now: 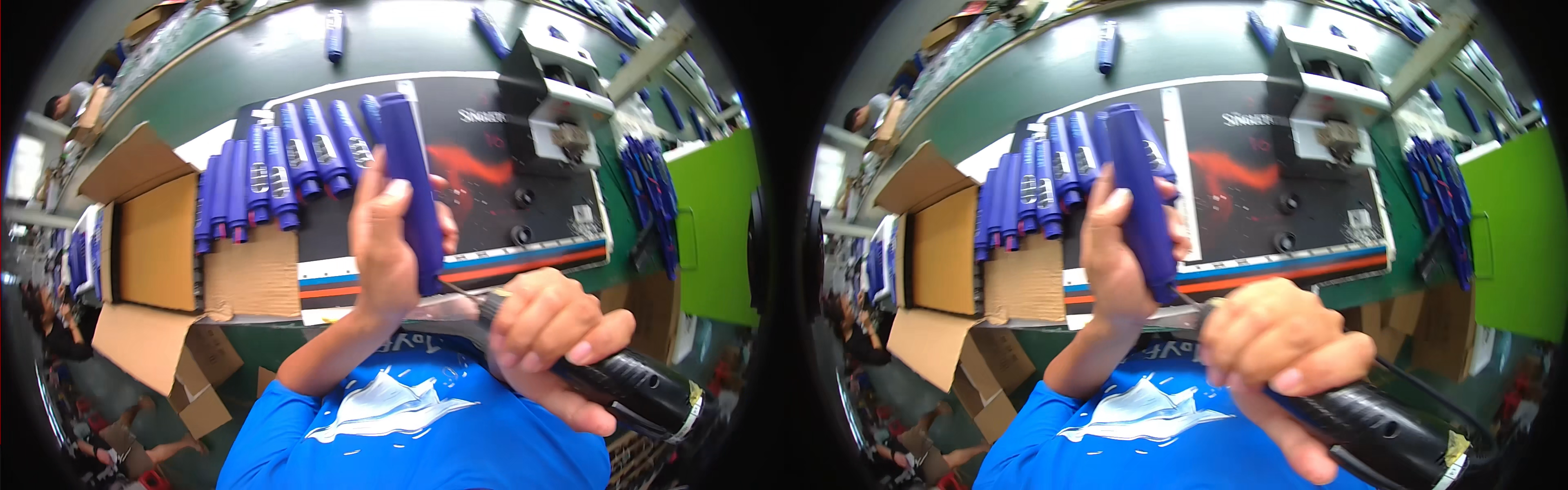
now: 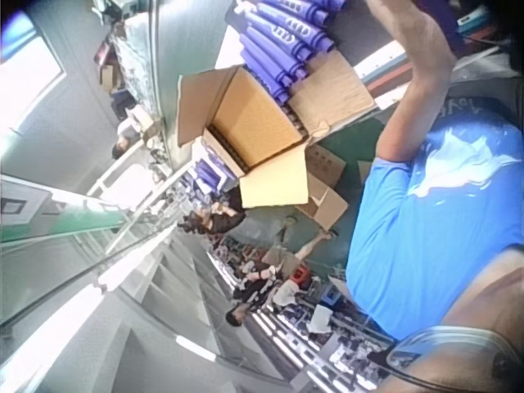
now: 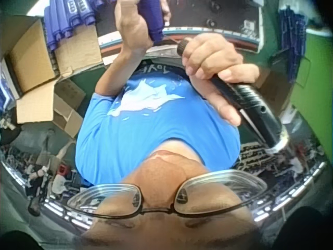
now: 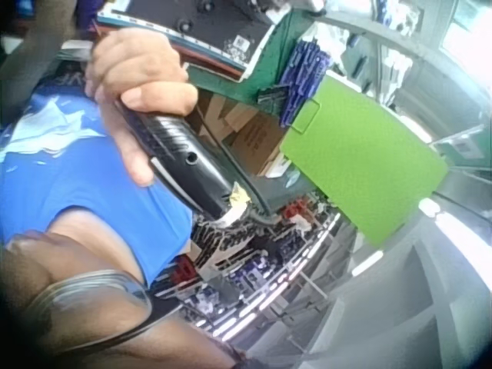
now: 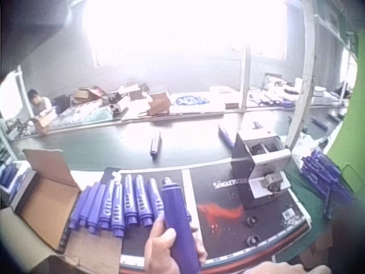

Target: The person assembles cylindrical plastic sub-assemblies by hand using an electric screwdriver at a manufacturing workbench.

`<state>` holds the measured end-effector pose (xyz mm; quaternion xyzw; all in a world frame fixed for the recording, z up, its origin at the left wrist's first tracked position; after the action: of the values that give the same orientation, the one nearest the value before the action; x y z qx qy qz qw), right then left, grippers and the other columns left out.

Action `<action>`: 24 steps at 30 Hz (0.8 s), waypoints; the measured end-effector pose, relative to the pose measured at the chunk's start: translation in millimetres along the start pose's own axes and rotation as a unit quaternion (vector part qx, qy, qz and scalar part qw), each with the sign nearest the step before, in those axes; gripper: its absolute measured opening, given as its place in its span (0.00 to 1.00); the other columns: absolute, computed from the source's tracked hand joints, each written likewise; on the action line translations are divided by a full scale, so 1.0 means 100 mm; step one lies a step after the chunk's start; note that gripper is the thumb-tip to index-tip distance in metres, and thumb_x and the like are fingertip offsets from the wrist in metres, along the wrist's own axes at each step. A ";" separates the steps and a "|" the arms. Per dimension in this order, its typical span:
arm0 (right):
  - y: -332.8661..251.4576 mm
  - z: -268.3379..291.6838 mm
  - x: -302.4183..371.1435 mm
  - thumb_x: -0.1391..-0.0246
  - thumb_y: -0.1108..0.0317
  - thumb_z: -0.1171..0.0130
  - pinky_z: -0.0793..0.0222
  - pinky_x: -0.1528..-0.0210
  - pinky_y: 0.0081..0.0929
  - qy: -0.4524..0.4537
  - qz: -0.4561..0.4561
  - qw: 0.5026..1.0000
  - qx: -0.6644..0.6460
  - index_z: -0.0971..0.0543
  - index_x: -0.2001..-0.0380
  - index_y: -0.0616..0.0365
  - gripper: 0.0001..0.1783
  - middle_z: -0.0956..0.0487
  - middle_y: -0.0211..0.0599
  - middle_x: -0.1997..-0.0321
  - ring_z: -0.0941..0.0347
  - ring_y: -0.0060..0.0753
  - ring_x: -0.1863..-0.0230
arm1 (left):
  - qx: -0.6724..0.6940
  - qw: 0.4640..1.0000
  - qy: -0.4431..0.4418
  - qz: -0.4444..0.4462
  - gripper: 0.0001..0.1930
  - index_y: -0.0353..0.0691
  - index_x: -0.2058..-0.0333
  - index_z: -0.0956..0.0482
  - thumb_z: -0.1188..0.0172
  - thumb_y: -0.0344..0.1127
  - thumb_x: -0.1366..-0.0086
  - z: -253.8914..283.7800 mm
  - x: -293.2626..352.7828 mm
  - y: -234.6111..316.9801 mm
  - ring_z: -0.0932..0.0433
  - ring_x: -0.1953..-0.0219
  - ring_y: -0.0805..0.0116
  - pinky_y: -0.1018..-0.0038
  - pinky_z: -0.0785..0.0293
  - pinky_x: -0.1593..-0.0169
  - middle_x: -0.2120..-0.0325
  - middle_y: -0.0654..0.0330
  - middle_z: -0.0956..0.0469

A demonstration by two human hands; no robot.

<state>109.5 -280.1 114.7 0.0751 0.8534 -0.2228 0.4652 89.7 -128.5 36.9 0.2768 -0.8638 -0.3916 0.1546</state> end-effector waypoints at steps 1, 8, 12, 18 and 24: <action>-0.07 0.05 -0.01 0.48 0.35 0.40 0.30 0.82 0.23 0.008 0.007 1.000 -0.001 0.35 0.63 0.57 0.35 0.28 0.33 0.79 0.30 0.27 0.83 | 0.006 0.999 -0.031 0.012 0.20 0.36 0.44 0.37 0.55 0.40 0.30 -0.06 -0.02 -0.04 0.23 0.74 0.68 0.72 0.25 0.76 0.63 0.52 0.26; -0.31 0.71 -0.02 0.46 0.29 0.47 0.35 0.74 0.26 0.093 0.016 0.995 0.009 0.34 0.61 0.57 0.37 0.30 0.34 0.75 0.33 0.27 0.78 | -0.569 0.792 -0.172 -0.139 0.26 0.43 0.35 0.37 0.49 0.39 0.30 -0.50 -0.70 -0.30 0.24 0.60 0.54 0.66 0.26 0.49 0.50 0.42 0.36; -0.30 0.86 -0.05 0.43 0.31 0.51 0.36 0.75 0.24 0.135 -0.001 0.991 -0.008 0.33 0.61 0.58 0.35 0.32 0.33 0.76 0.34 0.26 0.79 | -0.736 0.650 -0.187 0.004 0.20 0.36 0.47 0.24 0.45 0.37 0.35 -0.45 -1.26 -0.57 0.30 0.47 0.43 0.59 0.33 0.44 0.50 0.42 0.35; -0.61 1.19 0.13 0.42 0.32 0.51 0.35 0.79 0.22 0.183 -0.005 0.979 0.084 0.37 0.63 0.55 0.33 0.32 0.32 0.79 0.35 0.25 0.82 | -0.944 0.304 -0.089 -0.091 0.13 0.44 0.62 0.14 0.39 0.36 0.46 -0.39 -1.74 -0.36 0.36 0.45 0.54 0.55 0.44 0.42 0.54 0.52 0.28; -0.77 1.38 0.24 0.42 0.32 0.51 0.36 0.82 0.25 0.235 -0.002 0.968 0.084 0.37 0.63 0.54 0.33 0.32 0.34 0.79 0.35 0.27 0.84 | -0.895 0.345 0.013 -0.281 0.12 0.41 0.60 0.19 0.40 0.32 0.44 0.60 -3.12 0.35 0.20 0.58 0.50 0.59 0.22 0.58 0.63 0.49 0.20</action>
<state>175.1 -412.9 54.7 0.1624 0.9171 -0.2712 0.2430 297.6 112.7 9.3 0.2052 0.1320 -0.9485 0.2022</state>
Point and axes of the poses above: each hand's wrist, its own x-axis away from the middle knuckle, its own z-axis out of the back of the hand, y = z × x, the point moved 7 cm from there along -x, towards the middle knuckle
